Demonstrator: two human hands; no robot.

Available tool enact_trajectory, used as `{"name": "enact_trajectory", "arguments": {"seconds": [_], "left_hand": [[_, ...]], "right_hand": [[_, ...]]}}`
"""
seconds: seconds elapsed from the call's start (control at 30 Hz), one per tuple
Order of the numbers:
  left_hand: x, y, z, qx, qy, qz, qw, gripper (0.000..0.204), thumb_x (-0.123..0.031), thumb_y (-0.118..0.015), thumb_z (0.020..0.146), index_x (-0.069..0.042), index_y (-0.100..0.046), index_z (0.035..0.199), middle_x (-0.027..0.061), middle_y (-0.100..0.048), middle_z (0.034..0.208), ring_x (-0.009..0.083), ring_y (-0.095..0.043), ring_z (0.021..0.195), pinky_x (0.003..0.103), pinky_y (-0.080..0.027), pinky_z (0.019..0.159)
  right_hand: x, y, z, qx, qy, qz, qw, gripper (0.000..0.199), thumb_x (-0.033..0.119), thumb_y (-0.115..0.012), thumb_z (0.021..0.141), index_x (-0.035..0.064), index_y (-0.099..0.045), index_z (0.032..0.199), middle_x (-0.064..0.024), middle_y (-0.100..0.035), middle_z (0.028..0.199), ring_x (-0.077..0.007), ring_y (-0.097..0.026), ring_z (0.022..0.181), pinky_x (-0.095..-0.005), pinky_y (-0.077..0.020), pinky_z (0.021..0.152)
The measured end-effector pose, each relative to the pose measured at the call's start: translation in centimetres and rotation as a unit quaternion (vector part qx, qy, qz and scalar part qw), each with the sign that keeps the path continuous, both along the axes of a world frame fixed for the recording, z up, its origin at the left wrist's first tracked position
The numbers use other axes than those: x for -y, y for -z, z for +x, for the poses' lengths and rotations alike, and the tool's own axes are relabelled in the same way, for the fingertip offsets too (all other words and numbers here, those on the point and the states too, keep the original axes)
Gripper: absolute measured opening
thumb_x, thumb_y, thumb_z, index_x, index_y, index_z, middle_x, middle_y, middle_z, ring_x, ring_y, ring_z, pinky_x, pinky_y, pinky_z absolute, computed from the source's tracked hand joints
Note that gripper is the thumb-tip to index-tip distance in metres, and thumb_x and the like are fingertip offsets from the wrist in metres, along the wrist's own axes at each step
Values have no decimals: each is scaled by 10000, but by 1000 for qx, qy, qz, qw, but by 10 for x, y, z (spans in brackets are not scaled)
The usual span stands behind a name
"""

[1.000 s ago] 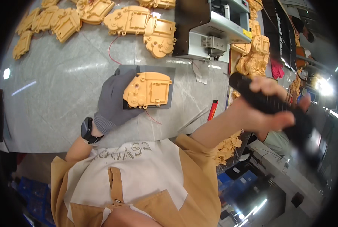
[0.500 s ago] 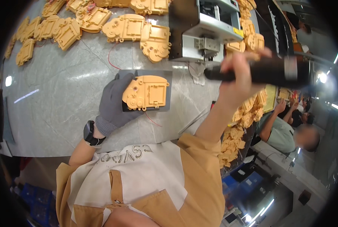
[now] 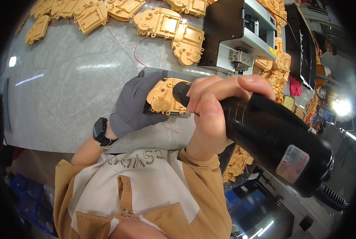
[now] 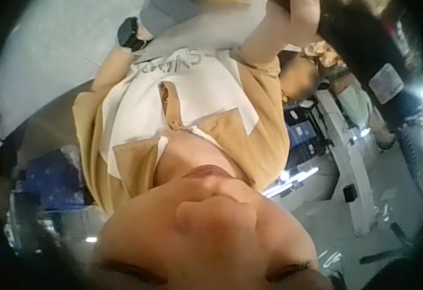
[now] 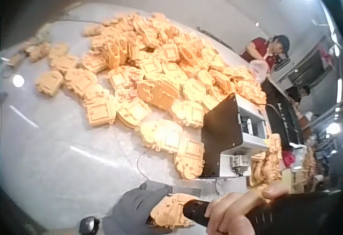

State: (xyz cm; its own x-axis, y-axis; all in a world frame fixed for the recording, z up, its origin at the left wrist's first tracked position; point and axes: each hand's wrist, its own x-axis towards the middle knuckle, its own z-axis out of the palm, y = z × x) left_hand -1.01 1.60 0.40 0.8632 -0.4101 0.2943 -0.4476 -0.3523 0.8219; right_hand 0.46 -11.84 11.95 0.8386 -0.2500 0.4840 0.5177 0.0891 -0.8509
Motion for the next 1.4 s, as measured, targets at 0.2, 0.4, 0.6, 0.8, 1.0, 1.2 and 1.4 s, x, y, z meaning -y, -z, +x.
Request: {"name": "enact_trajectory", "arguments": {"seconds": [0.2, 0.4, 0.6, 0.8, 1.0, 1.2, 1.4], "left_hand": [[-1, 2, 0, -2, 7, -8, 1000, 857, -303, -797, 541, -8, -406, 1244, 130, -546, 1056, 298, -531, 924, 403, -404, 866], [-4, 7, 0, -7, 14, -20, 1000, 853, -307, -792, 558, -13, -394, 1252, 116, -537, 1102, 286, -529, 933, 408, -401, 866], [-5, 6, 2, -28, 24, -7, 999, 888, -348, -783, 547, -21, -375, 1264, 98, -535, 1084, 271, -520, 952, 435, -380, 896], [-5, 2, 5, -8, 35, -23, 999, 898, -393, -753, 557, -16, -361, 1271, 109, -533, 1021, 273, -518, 937, 449, -365, 923], [-13, -1, 7, 8, 32, 3, 999, 726, -386, -675, 682, -13, -404, 1242, 136, -539, 1122, 283, -517, 988, 438, -353, 926], [12, -24, 13, -175, -4, -76, 982, 538, -216, -682, 692, -29, -482, 1156, 117, -563, 982, 251, -566, 858, 361, -455, 761], [-41, -70, -17, -10, -89, -239, 967, 507, 16, -726, 564, -87, -553, 1030, 69, -552, 968, 231, -520, 886, 349, -434, 780]], "right_hand": [[-6, 5, 10, -32, 10, -38, 999, 437, -76, -533, 697, 59, -343, 1066, -60, -467, 546, -156, -463, 449, -315, -438, 484], [-9, 9, 19, -53, 4, -19, 998, 428, -67, -568, 700, 59, -350, 1047, -73, -472, 536, -163, -470, 441, -302, -439, 467], [-5, 13, 21, -47, -51, -31, 997, 423, -89, -571, 690, 65, -355, 1020, -91, -483, 566, -189, -466, 434, -350, -437, 453], [-3, 17, 16, -34, -42, -98, 994, 372, 3, -467, 719, 42, -398, 1082, -56, -409, 546, -162, -408, 412, -332, -391, 479], [58, -9, -52, 131, -30, 77, 988, 502, 138, -437, 781, 45, -333, 1264, -20, -398, 591, -127, -428, 489, -344, -385, 563], [75, 3, -86, 87, 194, 56, 976, 472, 97, -424, 787, 27, -348, 1247, -32, -363, 576, -129, -398, 473, -332, -371, 559], [63, 16, -72, 93, 197, 29, 976, 431, 106, -441, 796, 16, -350, 1207, -30, -365, 594, -133, -399, 474, -333, -371, 548]]}}
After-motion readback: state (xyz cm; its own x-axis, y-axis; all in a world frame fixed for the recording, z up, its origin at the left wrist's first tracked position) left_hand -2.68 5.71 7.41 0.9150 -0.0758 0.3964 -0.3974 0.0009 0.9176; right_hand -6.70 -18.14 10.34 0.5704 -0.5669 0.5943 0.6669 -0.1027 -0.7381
